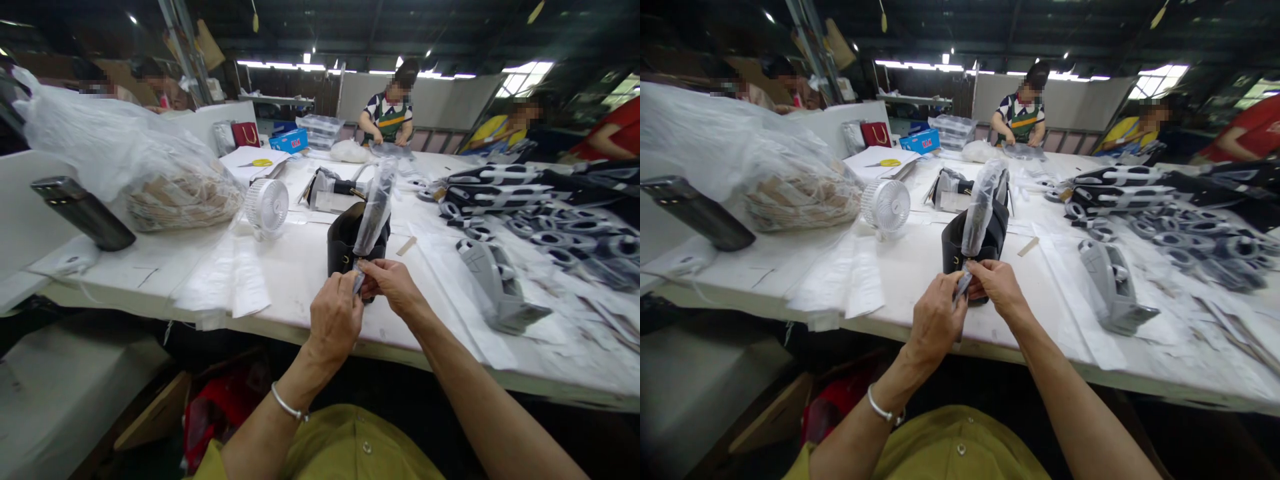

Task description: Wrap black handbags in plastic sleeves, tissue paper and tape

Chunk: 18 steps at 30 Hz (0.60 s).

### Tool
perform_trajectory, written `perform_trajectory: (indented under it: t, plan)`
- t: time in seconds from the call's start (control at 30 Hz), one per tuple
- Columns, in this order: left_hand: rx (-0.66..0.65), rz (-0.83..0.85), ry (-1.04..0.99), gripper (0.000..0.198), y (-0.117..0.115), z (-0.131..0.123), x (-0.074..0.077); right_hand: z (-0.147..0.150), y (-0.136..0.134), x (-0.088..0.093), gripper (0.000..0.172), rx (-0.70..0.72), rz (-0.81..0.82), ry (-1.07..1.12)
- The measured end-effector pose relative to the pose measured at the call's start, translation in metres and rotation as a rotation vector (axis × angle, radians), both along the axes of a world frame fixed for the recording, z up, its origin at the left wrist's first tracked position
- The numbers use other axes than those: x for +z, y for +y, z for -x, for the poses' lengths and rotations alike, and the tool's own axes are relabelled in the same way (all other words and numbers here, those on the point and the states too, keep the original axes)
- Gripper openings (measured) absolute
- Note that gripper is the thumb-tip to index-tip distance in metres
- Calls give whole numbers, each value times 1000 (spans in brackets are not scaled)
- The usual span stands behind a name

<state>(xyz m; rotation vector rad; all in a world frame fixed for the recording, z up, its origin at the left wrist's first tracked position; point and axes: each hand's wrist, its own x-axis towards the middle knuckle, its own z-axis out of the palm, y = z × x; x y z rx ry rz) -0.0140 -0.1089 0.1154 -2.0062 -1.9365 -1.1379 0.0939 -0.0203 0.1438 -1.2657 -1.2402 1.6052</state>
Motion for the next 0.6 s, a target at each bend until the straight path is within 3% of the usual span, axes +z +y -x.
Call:
perform_trajectory:
  t: [0.13, 0.23, 0.3, 0.43, 0.6]
  plan:
    - [-37, 56, -68, 22, -13, -3, -13, 3, -2, -3, 31, -12, -47, -25]
    - [-320, 129, -127, 16, -28, -3, -10, 2, -1, -3, 32, -2, -57, -10]
    - [-440, 194, -362, 5, -33, 3, -4, 1, 0, -2, 34, 22, -53, -20]
    - [-188, 163, -950, 23, -21, 16, 2, -4, -2, -2, 41, 91, -131, -125]
    - [-424, 478, -1557, 53, 17, 0, -9, -9, 1, -10, 48, 119, -341, -387]
